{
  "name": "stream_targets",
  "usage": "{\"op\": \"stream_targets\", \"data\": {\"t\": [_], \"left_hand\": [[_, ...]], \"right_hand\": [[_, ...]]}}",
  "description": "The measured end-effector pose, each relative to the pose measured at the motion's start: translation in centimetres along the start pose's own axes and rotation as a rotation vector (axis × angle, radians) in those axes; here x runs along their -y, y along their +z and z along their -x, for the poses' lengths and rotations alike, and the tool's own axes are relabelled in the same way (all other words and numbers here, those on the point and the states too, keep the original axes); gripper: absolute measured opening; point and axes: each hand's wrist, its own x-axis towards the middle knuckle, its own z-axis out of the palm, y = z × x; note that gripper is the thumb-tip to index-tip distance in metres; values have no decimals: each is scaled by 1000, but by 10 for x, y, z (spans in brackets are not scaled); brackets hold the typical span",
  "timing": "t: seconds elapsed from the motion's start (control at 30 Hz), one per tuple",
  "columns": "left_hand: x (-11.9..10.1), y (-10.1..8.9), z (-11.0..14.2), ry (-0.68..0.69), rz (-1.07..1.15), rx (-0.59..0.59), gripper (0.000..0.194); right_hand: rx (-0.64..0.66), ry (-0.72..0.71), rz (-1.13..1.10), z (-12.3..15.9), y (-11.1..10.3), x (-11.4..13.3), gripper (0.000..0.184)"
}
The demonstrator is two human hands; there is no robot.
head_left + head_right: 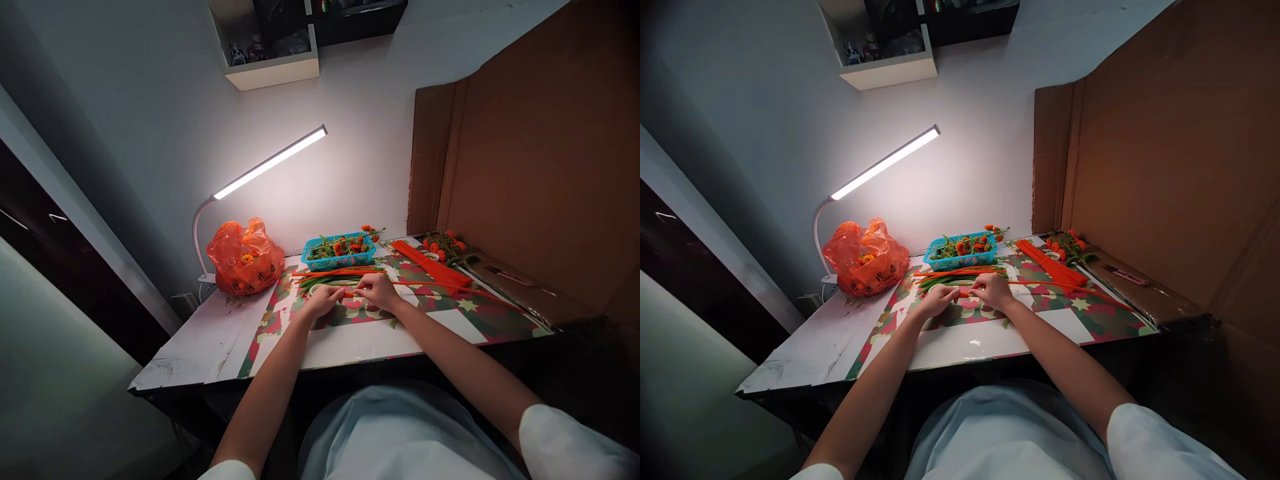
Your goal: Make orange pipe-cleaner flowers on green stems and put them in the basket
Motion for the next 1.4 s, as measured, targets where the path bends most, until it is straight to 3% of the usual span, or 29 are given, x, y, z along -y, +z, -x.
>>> {"op": "stream_targets", "data": {"t": [0.2,0.33,0.43,0.6,0.73,0.83,1.0,1.17,1.4], "left_hand": [[1,5,2,55,1,16,45],[1,7,2,14,-22,25,48],[-1,11,0,-5,-8,-44,49],[-5,16,-6,-93,53,-265,52],[-5,18,-10,-177,200,-352,54],[-4,18,-12,-236,366,-371,55],[-11,15,-10,-238,627,-327,56],[-15,10,-5,-91,568,-203,58],[-6,5,0,49,357,54,55]], "right_hand": [[7,-86,99,2,2,0,6],[-22,-96,154,3,3,2,8],[-53,-106,208,3,5,7,12],[-118,-109,243,3,6,13,19],[-155,-106,111,3,8,16,18],[-174,-12,-86,2,10,19,22],[-40,231,-418,-1,12,17,33],[179,298,-644,-5,3,9,39],[408,399,-549,-5,-8,0,38]]}}
